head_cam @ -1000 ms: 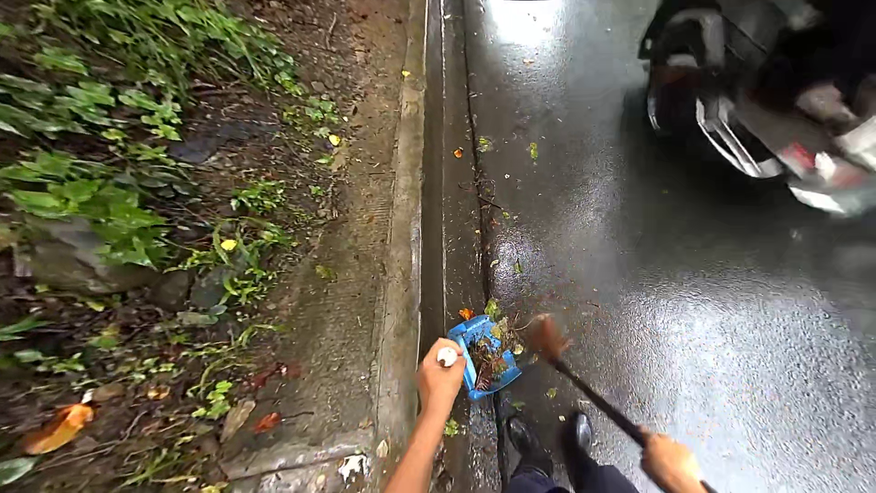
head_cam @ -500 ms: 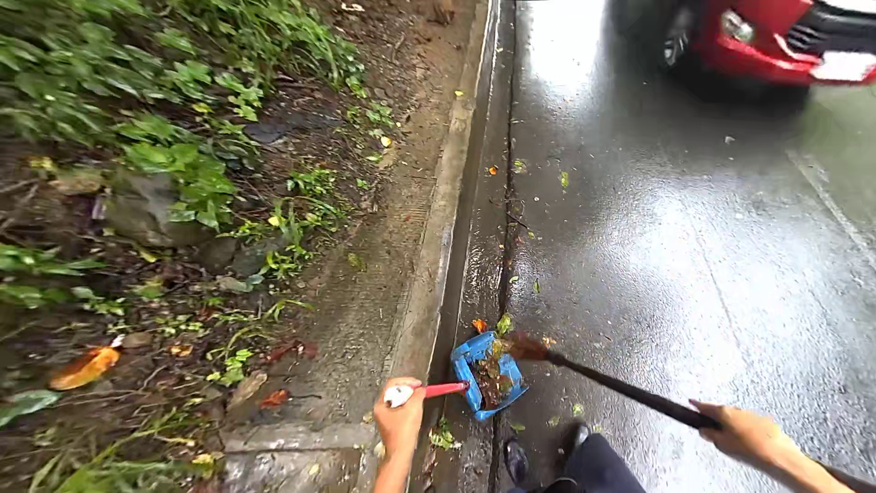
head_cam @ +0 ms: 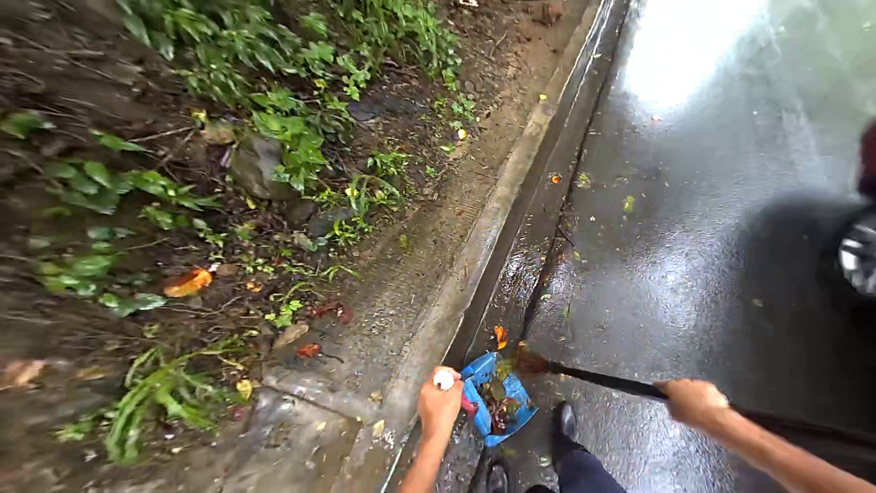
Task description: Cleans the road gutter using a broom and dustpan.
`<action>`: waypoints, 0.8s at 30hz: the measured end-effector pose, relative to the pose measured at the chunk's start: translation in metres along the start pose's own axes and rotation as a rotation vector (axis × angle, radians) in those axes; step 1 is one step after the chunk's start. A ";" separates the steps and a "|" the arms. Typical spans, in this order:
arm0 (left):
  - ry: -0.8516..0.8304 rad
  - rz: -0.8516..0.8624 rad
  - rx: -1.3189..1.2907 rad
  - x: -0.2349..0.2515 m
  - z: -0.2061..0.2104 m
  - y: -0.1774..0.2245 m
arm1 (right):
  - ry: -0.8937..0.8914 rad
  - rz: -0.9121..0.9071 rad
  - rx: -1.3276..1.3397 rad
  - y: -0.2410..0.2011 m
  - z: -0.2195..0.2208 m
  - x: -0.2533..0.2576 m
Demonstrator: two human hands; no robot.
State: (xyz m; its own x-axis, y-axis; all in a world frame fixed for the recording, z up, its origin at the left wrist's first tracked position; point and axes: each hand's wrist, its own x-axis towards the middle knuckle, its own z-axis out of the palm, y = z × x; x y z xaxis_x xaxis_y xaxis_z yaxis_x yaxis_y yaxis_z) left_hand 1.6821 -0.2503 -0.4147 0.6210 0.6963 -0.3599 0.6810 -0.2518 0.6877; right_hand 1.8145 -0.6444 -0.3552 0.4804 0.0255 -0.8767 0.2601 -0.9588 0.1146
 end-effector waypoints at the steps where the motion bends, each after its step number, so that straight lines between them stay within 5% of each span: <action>1: 0.017 -0.012 -0.005 0.003 0.004 0.003 | 0.018 -0.007 -0.017 0.020 -0.017 0.001; 5: 0.104 -0.060 -0.038 0.004 0.013 0.010 | 0.083 0.021 0.024 0.045 -0.040 0.010; 9: 0.106 -0.113 0.012 0.002 0.018 0.019 | 0.080 0.104 0.100 -0.002 0.001 0.054; 13: 0.141 -0.069 -0.036 0.002 0.013 0.006 | -0.091 -0.055 -0.037 -0.030 0.023 0.038; 19: 0.277 0.047 -0.336 -0.020 -0.075 -0.089 | -0.013 -0.167 -0.054 0.017 -0.053 0.015; 24: 0.377 -0.038 -0.376 -0.050 -0.106 -0.105 | 0.125 -0.115 -0.046 -0.037 -0.097 0.039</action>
State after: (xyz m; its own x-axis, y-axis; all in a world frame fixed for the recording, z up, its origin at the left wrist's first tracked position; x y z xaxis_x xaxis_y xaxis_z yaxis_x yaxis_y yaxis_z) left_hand 1.5385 -0.1874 -0.4027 0.3687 0.9110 -0.1846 0.4711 -0.0119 0.8820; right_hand 1.9048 -0.5805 -0.3479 0.5453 0.1722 -0.8204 0.3559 -0.9336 0.0406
